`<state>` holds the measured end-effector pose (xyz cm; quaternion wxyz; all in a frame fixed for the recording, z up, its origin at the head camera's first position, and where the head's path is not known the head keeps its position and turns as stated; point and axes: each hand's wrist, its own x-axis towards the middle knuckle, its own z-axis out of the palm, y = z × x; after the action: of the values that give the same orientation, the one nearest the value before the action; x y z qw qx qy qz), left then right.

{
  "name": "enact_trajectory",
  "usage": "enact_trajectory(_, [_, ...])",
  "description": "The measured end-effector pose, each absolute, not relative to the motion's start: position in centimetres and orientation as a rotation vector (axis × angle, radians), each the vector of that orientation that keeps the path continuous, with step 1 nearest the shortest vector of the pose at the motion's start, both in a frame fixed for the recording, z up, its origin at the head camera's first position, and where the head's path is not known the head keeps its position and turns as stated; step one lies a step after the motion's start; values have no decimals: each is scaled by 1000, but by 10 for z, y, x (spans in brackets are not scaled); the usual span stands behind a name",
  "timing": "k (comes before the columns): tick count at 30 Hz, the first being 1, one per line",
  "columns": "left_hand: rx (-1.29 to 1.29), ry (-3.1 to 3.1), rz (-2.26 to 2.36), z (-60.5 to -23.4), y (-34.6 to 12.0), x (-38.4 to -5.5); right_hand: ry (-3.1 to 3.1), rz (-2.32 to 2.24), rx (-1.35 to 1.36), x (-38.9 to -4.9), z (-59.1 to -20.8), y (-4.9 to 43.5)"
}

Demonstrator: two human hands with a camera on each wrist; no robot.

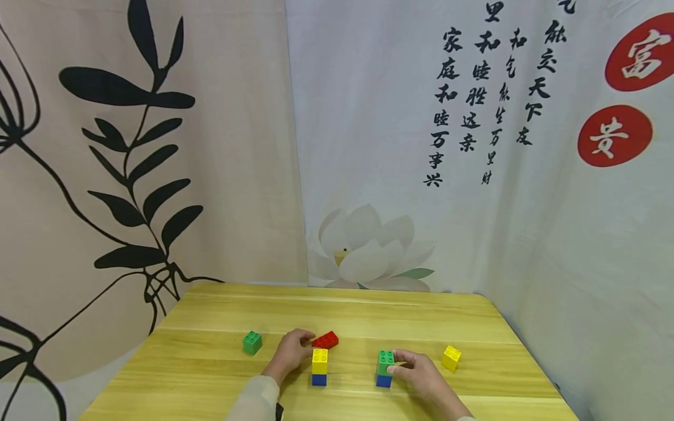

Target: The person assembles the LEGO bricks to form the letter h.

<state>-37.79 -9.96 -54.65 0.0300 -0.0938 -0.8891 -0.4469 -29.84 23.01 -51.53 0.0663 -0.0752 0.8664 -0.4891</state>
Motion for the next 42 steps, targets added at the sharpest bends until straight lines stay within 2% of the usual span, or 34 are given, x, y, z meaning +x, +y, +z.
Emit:
enact_trajectory(25, [-302,-2776,-1367,-538,-108,-379,2587,-1508,-238,-296,-513,229])
enact_trajectory(42, [-237,-2678,-1479,-512,-120,-380,2592,-1517,-215,-294,-513,226])
